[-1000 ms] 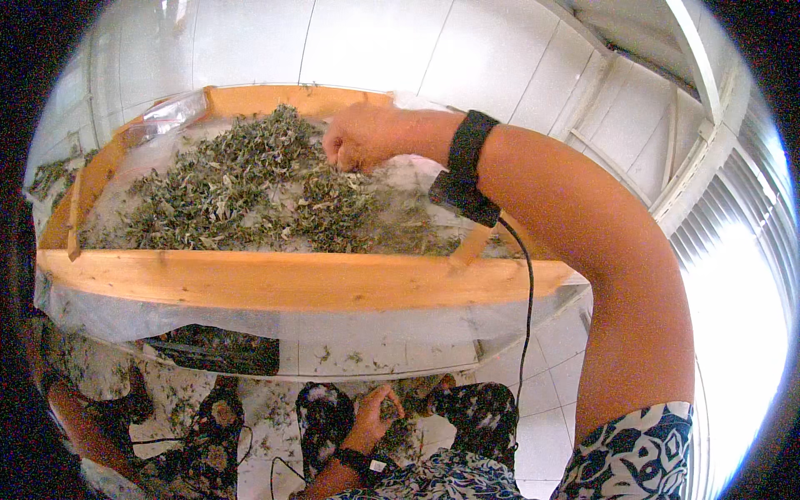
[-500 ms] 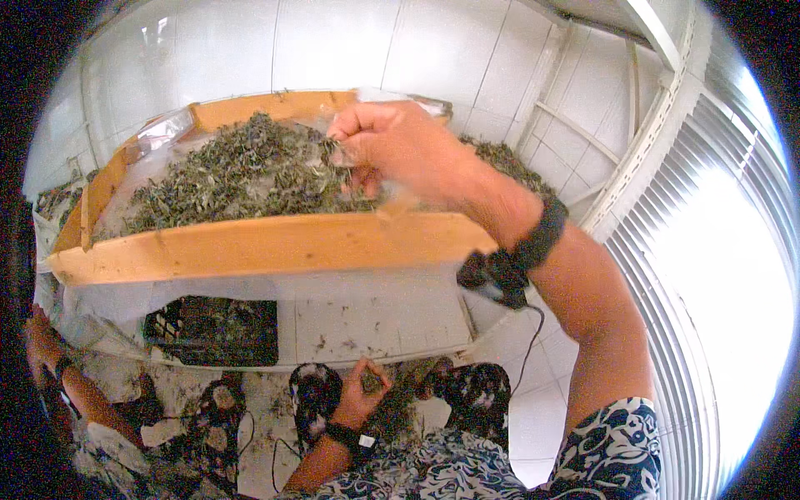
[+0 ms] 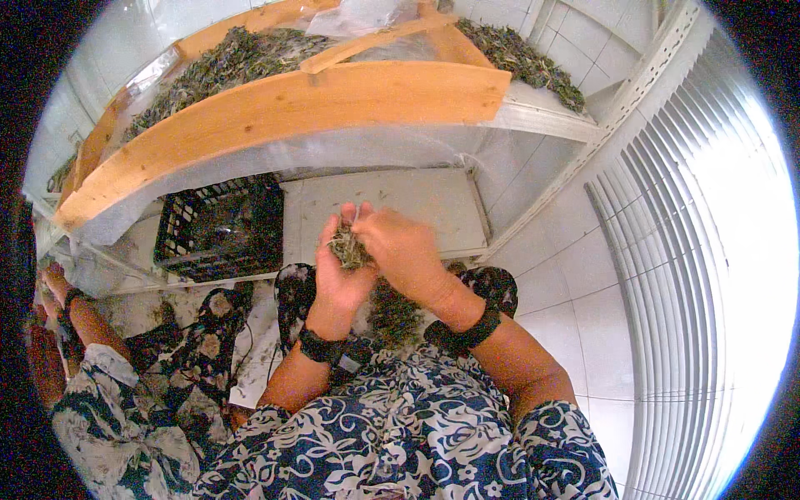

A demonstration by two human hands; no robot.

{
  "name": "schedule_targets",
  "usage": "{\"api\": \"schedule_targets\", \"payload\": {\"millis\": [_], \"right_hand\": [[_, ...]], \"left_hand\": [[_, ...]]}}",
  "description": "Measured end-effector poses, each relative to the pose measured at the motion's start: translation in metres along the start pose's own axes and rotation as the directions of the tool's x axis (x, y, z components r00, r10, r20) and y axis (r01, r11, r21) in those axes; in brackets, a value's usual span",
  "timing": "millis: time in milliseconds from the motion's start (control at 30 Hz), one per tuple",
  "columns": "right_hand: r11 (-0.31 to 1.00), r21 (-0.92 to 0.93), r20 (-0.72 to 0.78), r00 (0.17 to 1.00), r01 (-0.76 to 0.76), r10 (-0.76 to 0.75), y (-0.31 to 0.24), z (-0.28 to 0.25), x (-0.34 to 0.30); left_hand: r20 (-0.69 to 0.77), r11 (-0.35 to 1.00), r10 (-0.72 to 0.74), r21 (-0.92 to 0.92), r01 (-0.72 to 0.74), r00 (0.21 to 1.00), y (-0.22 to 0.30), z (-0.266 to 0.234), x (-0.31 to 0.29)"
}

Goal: The person gathers dried leaves by hand from a wooden tray and a shelf, rubs them between their palms, and places them into a plastic bag. They then press the air out of the bag, seal it, and set it aside.

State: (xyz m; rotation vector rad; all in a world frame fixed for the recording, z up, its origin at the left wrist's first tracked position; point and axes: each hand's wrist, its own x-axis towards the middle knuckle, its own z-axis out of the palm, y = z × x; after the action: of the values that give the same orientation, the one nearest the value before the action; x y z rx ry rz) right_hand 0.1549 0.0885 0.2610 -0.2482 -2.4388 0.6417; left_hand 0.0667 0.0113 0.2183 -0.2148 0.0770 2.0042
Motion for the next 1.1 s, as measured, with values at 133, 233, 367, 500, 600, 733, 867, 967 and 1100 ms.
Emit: {"api": "schedule_targets", "payload": {"millis": [133, 233, 367, 500, 600, 733, 867, 967, 1100], "right_hand": [[0.959, -0.227, -0.047, 0.982, 0.168, -0.183, 0.009, 0.000, -0.015], [0.968, -0.239, 0.033, 0.997, 0.078, -0.072, 0.017, 0.000, -0.024], [0.979, -0.198, -0.024, 0.998, -0.053, 0.049, 0.029, -0.003, -0.025], [0.972, 0.183, -0.066, 0.985, -0.148, 0.162, 0.029, -0.027, -0.021], [0.955, 0.266, -0.091, 0.983, -0.129, 0.159, 0.034, -0.034, -0.019], [0.963, 0.059, -0.257, 0.936, 0.261, -0.238, 0.041, -0.034, -0.008], [0.957, -0.070, -0.072, 0.955, 0.281, -0.286, 0.032, -0.017, 0.003], [0.957, -0.144, -0.043, 0.964, 0.252, -0.261, 0.034, -0.014, -0.002], [0.947, 0.102, -0.087, 0.951, 0.304, -0.296, 0.014, 0.007, -0.015]], "left_hand": [[-0.007, 0.995, -0.068, 0.068, 0.068, 0.998, -0.014, -0.008, -0.003], [0.007, 0.988, -0.090, 0.124, 0.088, 0.996, -0.024, -0.010, -0.004], [-0.003, 0.979, -0.123, 0.165, 0.121, 0.992, -0.031, -0.005, 0.000], [-0.001, 0.987, -0.119, 0.112, 0.118, 0.993, -0.027, -0.019, 0.022], [-0.034, 0.994, -0.113, -0.001, 0.113, 0.993, -0.026, -0.023, 0.032], [0.100, 0.980, -0.183, 0.094, 0.174, 0.978, -0.030, -0.013, 0.030], [0.175, 0.969, -0.184, 0.199, 0.149, 0.967, -0.033, -0.015, 0.017], [0.111, 0.928, -0.114, 0.368, 0.066, 0.987, -0.040, -0.008, 0.010], [0.239, 0.894, -0.114, 0.448, -0.006, 0.964, -0.023, -0.006, -0.002]]}}
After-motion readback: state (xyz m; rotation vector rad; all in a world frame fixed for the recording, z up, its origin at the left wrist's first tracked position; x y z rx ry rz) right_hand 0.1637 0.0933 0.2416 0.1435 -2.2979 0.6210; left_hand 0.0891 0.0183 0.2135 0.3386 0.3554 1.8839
